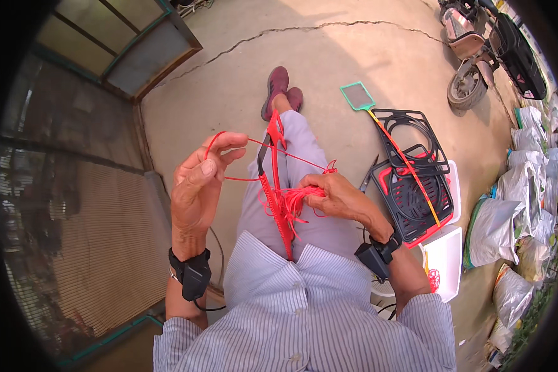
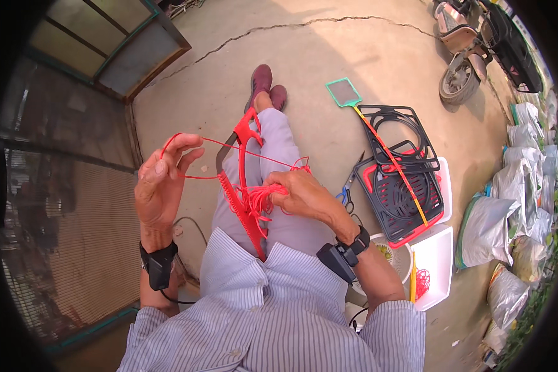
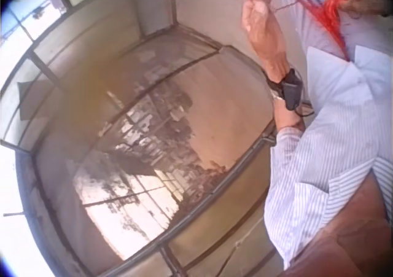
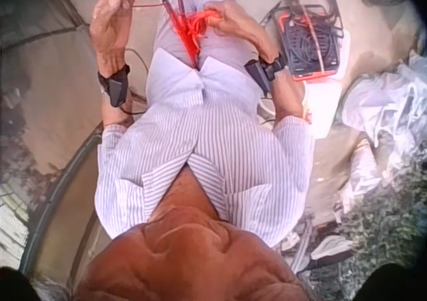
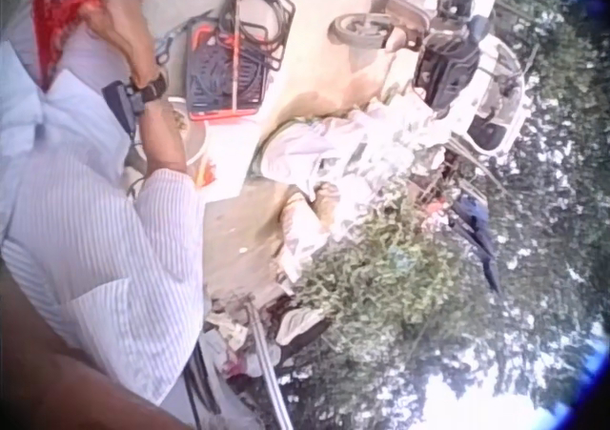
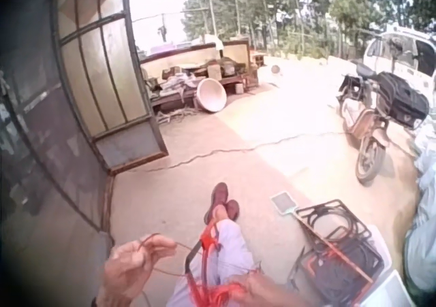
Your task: Winding a long red rope around a red plastic frame.
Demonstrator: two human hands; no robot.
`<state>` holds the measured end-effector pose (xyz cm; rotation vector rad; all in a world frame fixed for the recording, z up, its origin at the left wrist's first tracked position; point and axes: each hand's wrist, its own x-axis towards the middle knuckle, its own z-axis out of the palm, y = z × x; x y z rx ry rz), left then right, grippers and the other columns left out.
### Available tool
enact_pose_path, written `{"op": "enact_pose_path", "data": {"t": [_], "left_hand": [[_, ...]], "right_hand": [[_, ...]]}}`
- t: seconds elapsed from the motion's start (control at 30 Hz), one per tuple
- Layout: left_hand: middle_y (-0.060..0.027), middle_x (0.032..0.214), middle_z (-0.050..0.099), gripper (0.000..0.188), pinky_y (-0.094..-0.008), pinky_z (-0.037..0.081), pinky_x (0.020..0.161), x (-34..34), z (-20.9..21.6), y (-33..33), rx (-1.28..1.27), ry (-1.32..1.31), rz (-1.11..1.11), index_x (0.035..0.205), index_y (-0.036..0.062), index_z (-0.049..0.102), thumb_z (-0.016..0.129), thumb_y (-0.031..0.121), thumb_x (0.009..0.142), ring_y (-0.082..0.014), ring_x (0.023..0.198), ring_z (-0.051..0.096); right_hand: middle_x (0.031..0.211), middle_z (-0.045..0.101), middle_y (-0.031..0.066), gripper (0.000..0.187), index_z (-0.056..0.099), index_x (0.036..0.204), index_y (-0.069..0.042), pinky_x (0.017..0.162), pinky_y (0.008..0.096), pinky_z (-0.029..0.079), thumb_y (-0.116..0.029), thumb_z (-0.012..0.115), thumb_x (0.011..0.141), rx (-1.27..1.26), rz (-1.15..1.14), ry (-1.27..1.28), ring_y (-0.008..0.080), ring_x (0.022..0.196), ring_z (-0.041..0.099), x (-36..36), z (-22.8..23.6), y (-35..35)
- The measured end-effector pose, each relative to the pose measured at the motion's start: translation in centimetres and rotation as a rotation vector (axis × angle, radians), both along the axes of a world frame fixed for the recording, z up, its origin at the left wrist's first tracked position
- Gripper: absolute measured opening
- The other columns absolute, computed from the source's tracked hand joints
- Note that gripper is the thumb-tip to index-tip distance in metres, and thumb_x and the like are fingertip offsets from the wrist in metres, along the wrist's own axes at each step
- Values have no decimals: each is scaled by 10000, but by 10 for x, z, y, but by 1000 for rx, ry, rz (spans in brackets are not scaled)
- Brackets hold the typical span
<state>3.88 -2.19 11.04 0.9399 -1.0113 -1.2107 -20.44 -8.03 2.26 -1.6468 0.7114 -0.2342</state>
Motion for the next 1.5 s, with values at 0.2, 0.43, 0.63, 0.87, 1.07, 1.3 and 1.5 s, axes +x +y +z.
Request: {"op": "enact_pose_path", "data": {"t": [0.2,0.43,0.63,0.87,1.07,1.3,1.5], "left_hand": [[-208,1164,600,256,-383,392,975,15,-32,7,197,-89,123,718,42,518,549,208,910,-237,1056,558],[-110,1221,591,211,-303,406,914,11,-66,8,296,-147,70,748,31,605,612,202,872,-136,976,551],[-55,1072,631,140,-285,403,862,11,-78,12,285,-59,33,829,34,624,629,173,837,-106,922,532],[21,762,598,95,-207,414,581,15,-81,16,369,-25,202,777,55,572,631,98,838,-31,646,510],[24,732,572,136,-196,396,531,17,-53,25,224,16,410,730,60,534,632,73,823,-27,593,493],[11,757,574,109,-207,431,604,4,-30,19,106,120,210,761,53,553,606,95,847,-39,664,514],[-56,1003,622,157,-260,414,859,1,-31,11,45,200,264,828,57,590,610,207,871,-105,932,534]], "right_hand": [[883,615,146,225,635,990,-20,716,383,477,-140,584,806,-603,-312,86,282,824,601,23,6,-12],[836,591,80,183,607,956,-3,694,309,476,-58,619,782,-159,-129,-288,172,771,586,61,11,-11],[823,569,15,169,563,926,-15,680,249,464,-8,622,767,119,-190,-370,89,762,551,73,8,-4],[881,606,82,185,579,945,-13,798,331,460,-52,653,780,-484,-225,-220,204,886,571,71,18,-2],[947,611,66,262,632,1010,-67,816,368,388,-138,695,766,-792,-220,-253,236,923,540,70,62,-8],[949,591,70,285,624,1020,-67,799,343,367,-90,669,740,-971,-42,-52,252,926,524,96,73,-7],[1038,629,54,278,573,1144,-16,842,309,437,-156,584,904,-178,-373,-373,189,926,591,46,96,-22]]}}
